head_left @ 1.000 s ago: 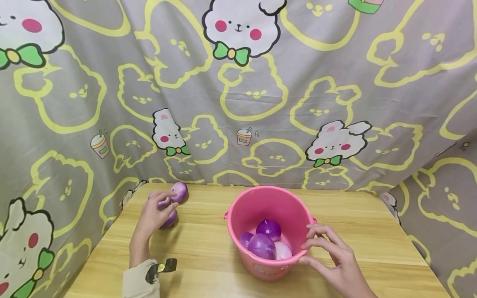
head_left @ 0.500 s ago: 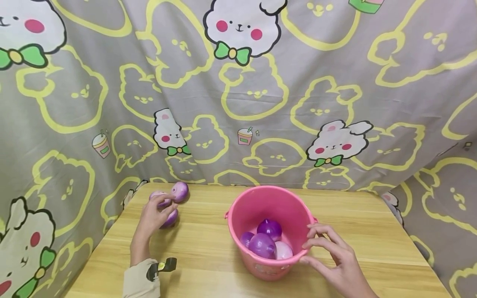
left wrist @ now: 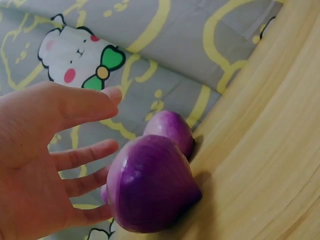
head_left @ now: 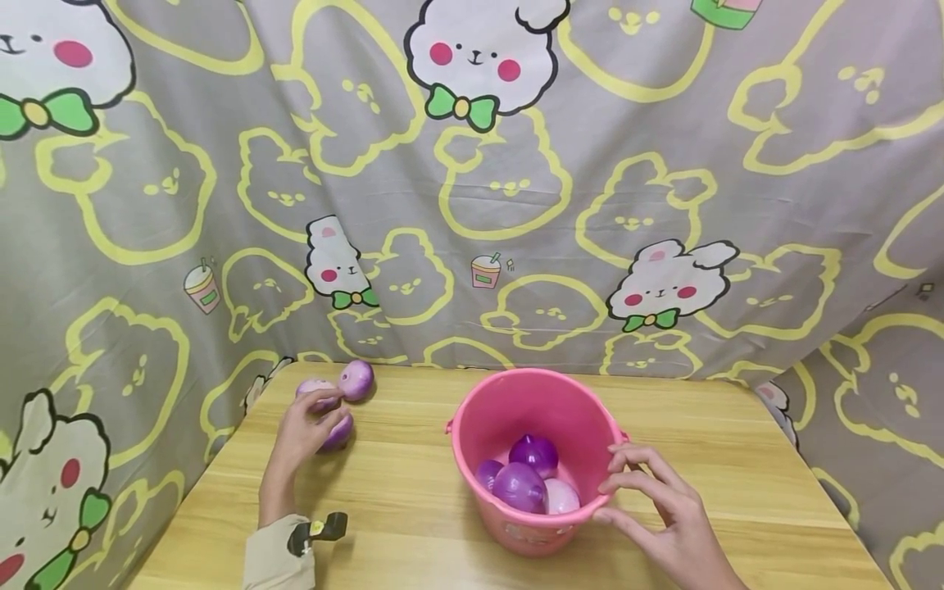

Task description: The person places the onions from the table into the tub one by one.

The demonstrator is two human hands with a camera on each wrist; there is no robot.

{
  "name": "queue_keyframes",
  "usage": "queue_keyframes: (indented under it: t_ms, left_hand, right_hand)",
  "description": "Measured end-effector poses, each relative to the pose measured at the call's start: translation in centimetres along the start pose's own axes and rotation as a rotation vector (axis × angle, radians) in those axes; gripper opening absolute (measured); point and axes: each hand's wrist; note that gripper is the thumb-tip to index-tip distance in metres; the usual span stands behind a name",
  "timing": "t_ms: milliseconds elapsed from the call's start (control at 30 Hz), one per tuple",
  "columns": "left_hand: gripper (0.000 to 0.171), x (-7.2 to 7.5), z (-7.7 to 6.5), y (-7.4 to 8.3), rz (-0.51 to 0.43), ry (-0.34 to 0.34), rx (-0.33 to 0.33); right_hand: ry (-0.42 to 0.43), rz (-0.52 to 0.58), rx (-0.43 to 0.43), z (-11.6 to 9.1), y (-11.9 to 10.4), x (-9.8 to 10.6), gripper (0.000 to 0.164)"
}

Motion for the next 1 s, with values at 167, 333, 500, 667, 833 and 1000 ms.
queue_keyframes:
  t_ms: [167, 333, 500, 667, 833, 1000]
  left_hand:
    - [0.034, 0.1, -0.5, -0.5, -0.016, 0.002, 0.001]
    - [0.035, 0.4, -0.9, -0.8, -0.036, -0.044, 0.022]
    - [0.039, 0.4, -1.1, -1.4, -0.042, -0.096, 0.028]
    - [0.043, 0.3, -1.2, -1.8, -0.066, -0.12, 0.045]
    - [0.045, 0.0, -1.3, -2.2, -0.059, -0.129, 0.069]
    - [0.047, -0.1, -1.2, -2.5, -0.047, -0.142, 0.088]
  right_hand:
    - [-0.005, 0.013, -0.008, 0.0, -0.2, 0.0, 0.048]
    - [-0.004, 0.007, -0.008, 0.1, -0.3, 0.0, 0.049]
    - [-0.004, 0.013, -0.003, 0.1, -0.4, 0.0, 0.048]
    - [-0.005, 0.023, 0.001, 0.1, -0.3, -0.1, 0.048]
    - [-0.005, 0.046, 0.016, 0.1, -0.2, -0.1, 0.046]
    - [-0.005, 0.063, 0.021, 0.2, -0.2, -0.1, 0.044]
Point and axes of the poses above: each hand's wrist, its own z-axis towards the middle knuckle, its own x-axis out of the back of the hand, y = z × x, and after that the axes turned 9 degrees about -x, right-handed
